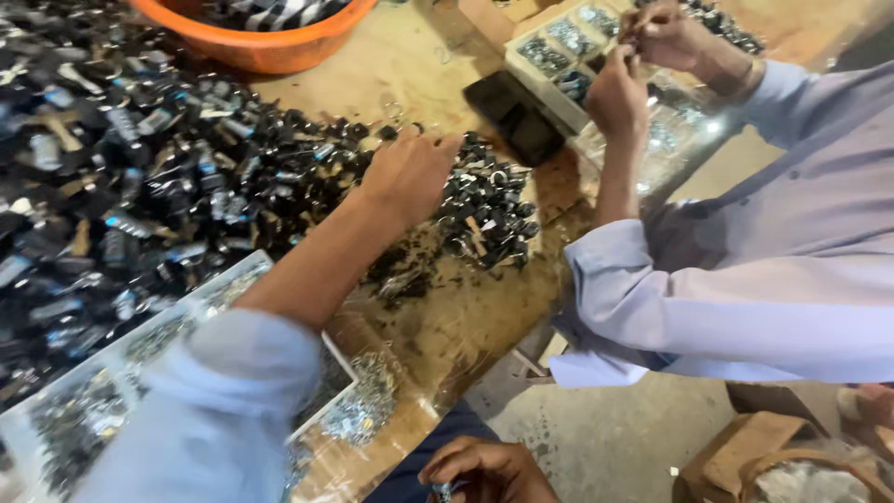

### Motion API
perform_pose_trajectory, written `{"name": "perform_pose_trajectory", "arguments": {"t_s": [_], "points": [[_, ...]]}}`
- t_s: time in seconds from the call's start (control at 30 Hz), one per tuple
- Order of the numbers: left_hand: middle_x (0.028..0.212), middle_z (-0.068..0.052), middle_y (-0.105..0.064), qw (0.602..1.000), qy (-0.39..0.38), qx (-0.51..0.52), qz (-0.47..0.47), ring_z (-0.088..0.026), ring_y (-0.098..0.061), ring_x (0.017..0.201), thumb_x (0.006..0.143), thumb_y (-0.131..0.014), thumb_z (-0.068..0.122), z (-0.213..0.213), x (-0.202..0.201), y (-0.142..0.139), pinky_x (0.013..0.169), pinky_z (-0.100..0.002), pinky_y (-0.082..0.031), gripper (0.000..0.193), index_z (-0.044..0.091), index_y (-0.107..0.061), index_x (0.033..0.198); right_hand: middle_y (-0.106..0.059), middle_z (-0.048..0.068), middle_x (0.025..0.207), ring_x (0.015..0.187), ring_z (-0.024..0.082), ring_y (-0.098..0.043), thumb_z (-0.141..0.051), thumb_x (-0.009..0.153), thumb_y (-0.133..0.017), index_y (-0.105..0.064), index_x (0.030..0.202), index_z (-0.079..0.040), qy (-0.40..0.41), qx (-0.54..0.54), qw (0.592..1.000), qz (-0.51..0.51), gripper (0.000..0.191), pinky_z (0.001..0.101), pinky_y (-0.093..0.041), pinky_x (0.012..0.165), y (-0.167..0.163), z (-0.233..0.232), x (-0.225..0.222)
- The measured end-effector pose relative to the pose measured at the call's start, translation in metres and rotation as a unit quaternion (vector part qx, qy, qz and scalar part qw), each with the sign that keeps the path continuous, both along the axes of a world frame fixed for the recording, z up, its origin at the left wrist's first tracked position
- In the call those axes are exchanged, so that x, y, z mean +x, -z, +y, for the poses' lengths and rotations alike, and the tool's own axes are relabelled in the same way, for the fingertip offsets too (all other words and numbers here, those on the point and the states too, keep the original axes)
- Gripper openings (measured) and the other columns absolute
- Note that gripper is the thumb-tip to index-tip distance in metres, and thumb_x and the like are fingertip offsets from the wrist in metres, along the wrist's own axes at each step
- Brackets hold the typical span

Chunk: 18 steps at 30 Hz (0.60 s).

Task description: The person sits at a workbench assembling padlock lock cylinders. They pick small metal pins and springs from a compartment tray, insert them one at a time into a lock body held in one hand, and place finished lock bodies onto a large pile on the bench.

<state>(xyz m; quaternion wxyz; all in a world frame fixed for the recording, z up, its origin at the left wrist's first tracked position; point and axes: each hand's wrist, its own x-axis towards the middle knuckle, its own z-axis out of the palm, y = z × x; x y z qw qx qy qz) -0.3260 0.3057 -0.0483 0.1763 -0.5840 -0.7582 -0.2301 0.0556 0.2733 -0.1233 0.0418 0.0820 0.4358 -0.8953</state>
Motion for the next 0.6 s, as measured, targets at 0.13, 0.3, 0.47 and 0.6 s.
{"name": "perform_pose_trajectory", "arguments": {"t_s": [0.13, 0.3, 0.47, 0.6], "points": [[0.100, -0.013, -0.076, 0.980, -0.060, -0.188, 0.014, -0.034, -0.073, 0.095, 0.086, -0.062, 0.015, 0.034, -0.003, 0.025, 0.074, -0.048, -0.059, 0.023, 0.013, -0.077, 0.104, -0.068, 0.028, 0.126, 0.119, 0.032, -0.070, 0.008, 0.095, -0.072, -0.072, 0.116, 0.007, 0.003, 0.101, 0.994, 0.038, 0.020, 0.0358, -0.060, 0.098, 0.012, 0.014, 0.001], [0.090, -0.009, -0.075, 0.986, -0.083, -0.132, 0.067, -0.028, -0.074, 0.090, 0.081, -0.068, 0.018, 0.014, 0.009, 0.008, 0.068, -0.042, -0.059, 0.014, 0.012, -0.076, 0.090, -0.064, 0.026, 0.129, 0.108, 0.031, -0.071, 0.016, 0.084, -0.078, -0.068, 0.116, 0.005, -0.015, 0.096, 0.994, 0.048, 0.035, 0.0386, -0.062, 0.093, 0.005, 0.034, -0.019], [0.088, -0.014, -0.074, 0.993, -0.056, -0.097, 0.046, -0.032, -0.074, 0.082, 0.083, -0.068, 0.016, -0.012, 0.031, -0.021, 0.066, -0.044, -0.060, 0.009, 0.012, -0.076, 0.087, -0.064, 0.025, 0.127, 0.101, 0.031, -0.074, 0.017, 0.080, -0.075, -0.070, 0.112, 0.005, 0.028, 0.108, 0.994, -0.001, 0.035, 0.0397, -0.065, 0.082, -0.023, 0.029, -0.033], [0.088, -0.019, -0.073, 0.989, -0.031, -0.078, -0.119, -0.034, -0.073, 0.084, 0.090, -0.066, 0.015, -0.082, 0.059, -0.083, 0.072, -0.047, -0.060, 0.012, 0.007, -0.074, 0.092, -0.064, 0.024, 0.129, 0.102, 0.030, -0.073, 0.020, 0.079, -0.074, -0.070, 0.113, 0.006, 0.020, 0.109, 0.994, 0.006, 0.036, 0.0372, -0.064, 0.085, -0.045, 0.021, -0.034]]}}
